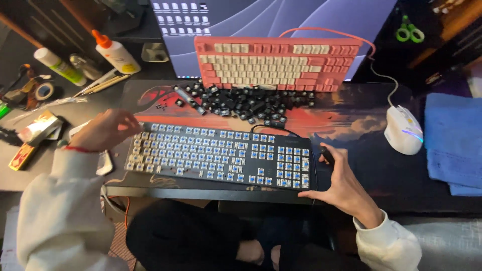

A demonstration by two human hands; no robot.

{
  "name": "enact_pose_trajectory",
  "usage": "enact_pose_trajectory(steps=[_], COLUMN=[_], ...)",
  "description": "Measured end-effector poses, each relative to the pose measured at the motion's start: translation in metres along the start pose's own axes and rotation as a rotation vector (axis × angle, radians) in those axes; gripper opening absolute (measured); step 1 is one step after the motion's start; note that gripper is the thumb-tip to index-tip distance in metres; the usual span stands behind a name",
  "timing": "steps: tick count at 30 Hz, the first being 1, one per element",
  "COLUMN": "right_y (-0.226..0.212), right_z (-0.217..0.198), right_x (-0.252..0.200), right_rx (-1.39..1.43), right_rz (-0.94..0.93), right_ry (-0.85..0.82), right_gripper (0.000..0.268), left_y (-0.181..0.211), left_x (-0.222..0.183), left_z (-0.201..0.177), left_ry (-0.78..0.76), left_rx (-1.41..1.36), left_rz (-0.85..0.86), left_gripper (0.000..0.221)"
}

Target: Removing mechanical switches from a keyboard PCB using a switch puller tool

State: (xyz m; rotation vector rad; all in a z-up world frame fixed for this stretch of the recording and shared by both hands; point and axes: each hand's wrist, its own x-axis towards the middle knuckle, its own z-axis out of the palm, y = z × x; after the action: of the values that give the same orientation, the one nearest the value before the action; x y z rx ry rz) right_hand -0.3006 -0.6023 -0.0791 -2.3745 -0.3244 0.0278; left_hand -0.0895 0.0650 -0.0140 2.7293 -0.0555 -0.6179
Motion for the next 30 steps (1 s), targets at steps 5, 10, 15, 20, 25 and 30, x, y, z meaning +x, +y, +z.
enact_pose_trajectory(steps=[5, 10, 15, 20, 25, 30], right_y=[0.019, 0.022, 0.041, 0.015, 0.001, 0.041], right_z=[0.005, 0.002, 0.006, -0.005, -0.013, 0.005], right_x=[-0.009, -0.004, -0.005, 0.003, 0.006, -0.004], right_rx=[0.029, 0.055, 0.175, 0.241, 0.347, 0.577], right_rz=[0.095, 0.032, -0.023, 0.084, 0.12, 0.159], right_ry=[0.058, 0.067, 0.151, 0.221, 0.293, 0.47], right_gripper=[0.165, 0.159, 0.087, 0.054, 0.052, 0.037], left_y=[-0.01, 0.092, 0.194, 0.325, 0.368, 0.384], left_x=[-0.011, -0.041, -0.007, 0.019, 0.092, 0.111], left_z=[0.011, -0.016, 0.016, 0.053, 0.117, 0.13], left_ry=[-0.071, -0.025, 0.171, 0.112, 0.019, -0.238], left_rx=[0.098, 0.37, 0.412, 0.374, 0.268, -0.046], left_rz=[-0.066, -0.345, 0.483, 1.137, 1.353, 1.395], left_gripper=[0.03, 0.037, 0.037, 0.015, 0.016, 0.021])
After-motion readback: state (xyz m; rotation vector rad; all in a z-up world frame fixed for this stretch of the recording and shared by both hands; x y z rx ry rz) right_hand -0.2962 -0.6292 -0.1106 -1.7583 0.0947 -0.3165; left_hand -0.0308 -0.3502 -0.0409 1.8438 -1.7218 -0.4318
